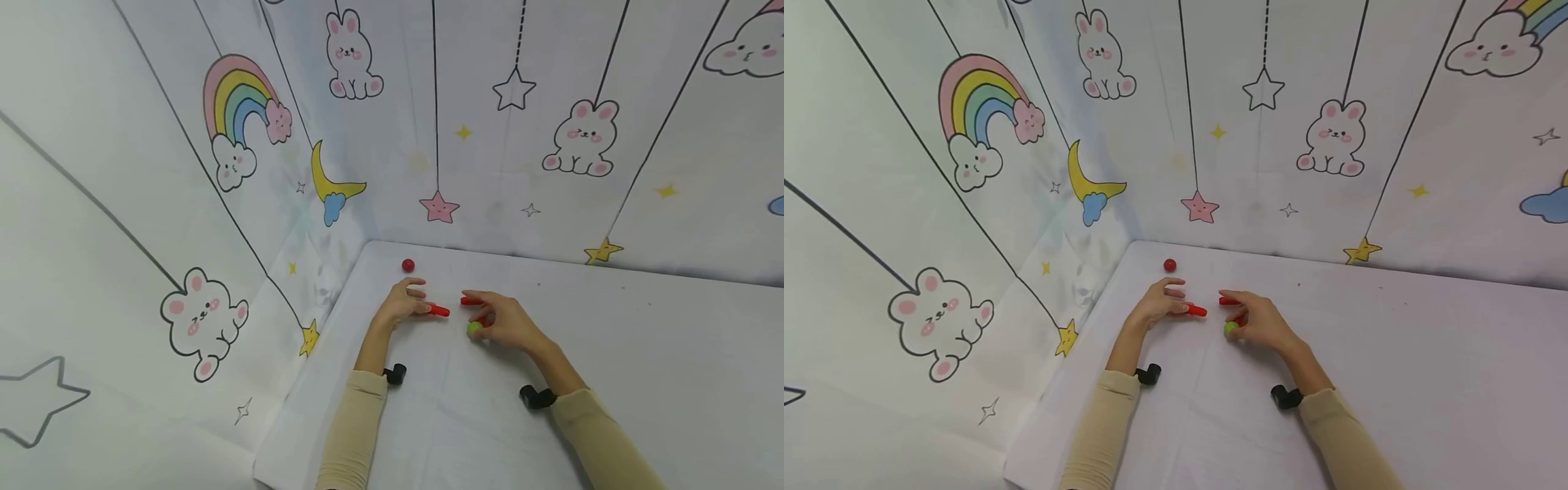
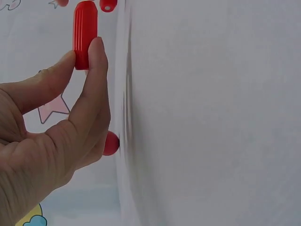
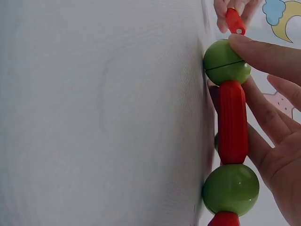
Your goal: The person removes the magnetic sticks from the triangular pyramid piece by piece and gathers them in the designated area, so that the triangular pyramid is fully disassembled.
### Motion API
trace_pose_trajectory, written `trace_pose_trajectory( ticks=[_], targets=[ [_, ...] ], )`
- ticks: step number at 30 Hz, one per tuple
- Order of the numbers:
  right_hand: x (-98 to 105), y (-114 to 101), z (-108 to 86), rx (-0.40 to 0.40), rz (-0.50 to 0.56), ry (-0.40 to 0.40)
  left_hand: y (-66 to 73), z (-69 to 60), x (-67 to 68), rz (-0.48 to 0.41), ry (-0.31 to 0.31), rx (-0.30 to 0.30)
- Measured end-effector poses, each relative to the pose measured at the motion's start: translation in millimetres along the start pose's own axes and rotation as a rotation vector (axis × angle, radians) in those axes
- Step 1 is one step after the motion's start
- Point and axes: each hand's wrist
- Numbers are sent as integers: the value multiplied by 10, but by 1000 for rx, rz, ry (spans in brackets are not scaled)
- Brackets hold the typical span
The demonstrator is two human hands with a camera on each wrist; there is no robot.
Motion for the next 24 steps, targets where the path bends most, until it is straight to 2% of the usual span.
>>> trace_pose_trajectory(
  ticks=[11,18,24],
  targets=[
    [9,13,-18,62,-5,14,35,71,283,-19,66,-7],
    [16,12,-18,70,20,10,-1,167,516,52,103,3],
    [17,11,-12,93,38,5,-53,222,653,126,136,20]
  ],
)
Point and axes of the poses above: each hand's wrist, its own z-axis towards the middle knuckle, its own x-axis out of the back of the hand, y = z × x, and after that the axes turned 10 degrees about z, right-handed
